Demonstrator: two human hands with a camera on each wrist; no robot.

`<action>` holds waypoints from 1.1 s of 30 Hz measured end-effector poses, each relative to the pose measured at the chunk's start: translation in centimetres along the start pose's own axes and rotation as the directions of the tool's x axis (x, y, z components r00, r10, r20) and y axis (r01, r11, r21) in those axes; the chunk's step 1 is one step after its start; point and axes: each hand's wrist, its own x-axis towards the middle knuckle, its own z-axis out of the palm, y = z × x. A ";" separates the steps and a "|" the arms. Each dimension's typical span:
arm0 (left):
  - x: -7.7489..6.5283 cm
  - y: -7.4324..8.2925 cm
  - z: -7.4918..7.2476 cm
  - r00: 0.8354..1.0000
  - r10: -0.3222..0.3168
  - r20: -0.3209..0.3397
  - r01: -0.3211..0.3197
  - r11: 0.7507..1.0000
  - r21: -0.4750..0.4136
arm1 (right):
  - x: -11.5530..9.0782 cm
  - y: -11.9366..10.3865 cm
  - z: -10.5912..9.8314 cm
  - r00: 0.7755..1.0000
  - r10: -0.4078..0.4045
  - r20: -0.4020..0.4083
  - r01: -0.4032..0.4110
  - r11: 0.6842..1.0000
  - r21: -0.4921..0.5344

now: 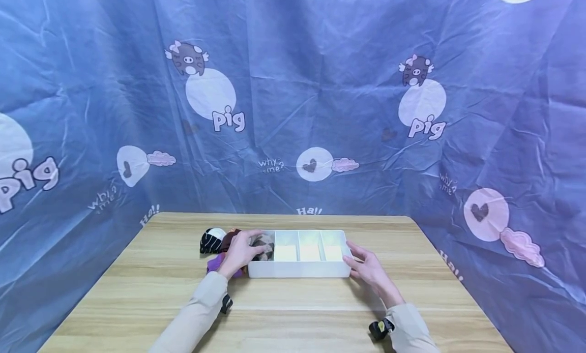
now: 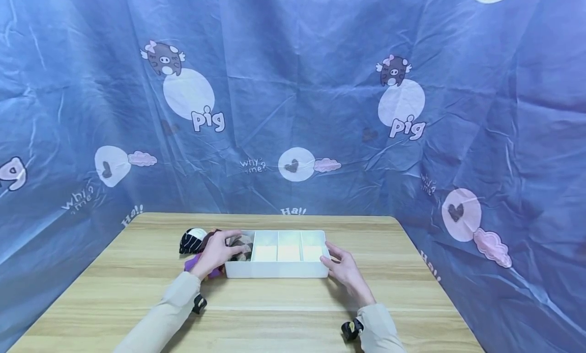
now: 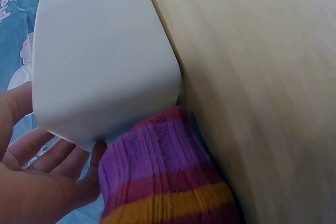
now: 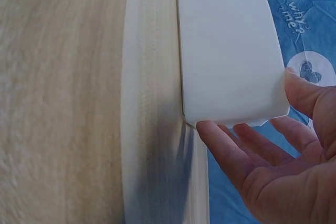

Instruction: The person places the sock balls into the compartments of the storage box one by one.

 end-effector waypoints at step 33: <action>-2.9 -3.2 -4.3 1.000 -0.021 -0.009 0.018 0.961 -0.275 | 0.4 0.4 -0.3 1.000 -0.017 -0.004 0.017 1.000 0.000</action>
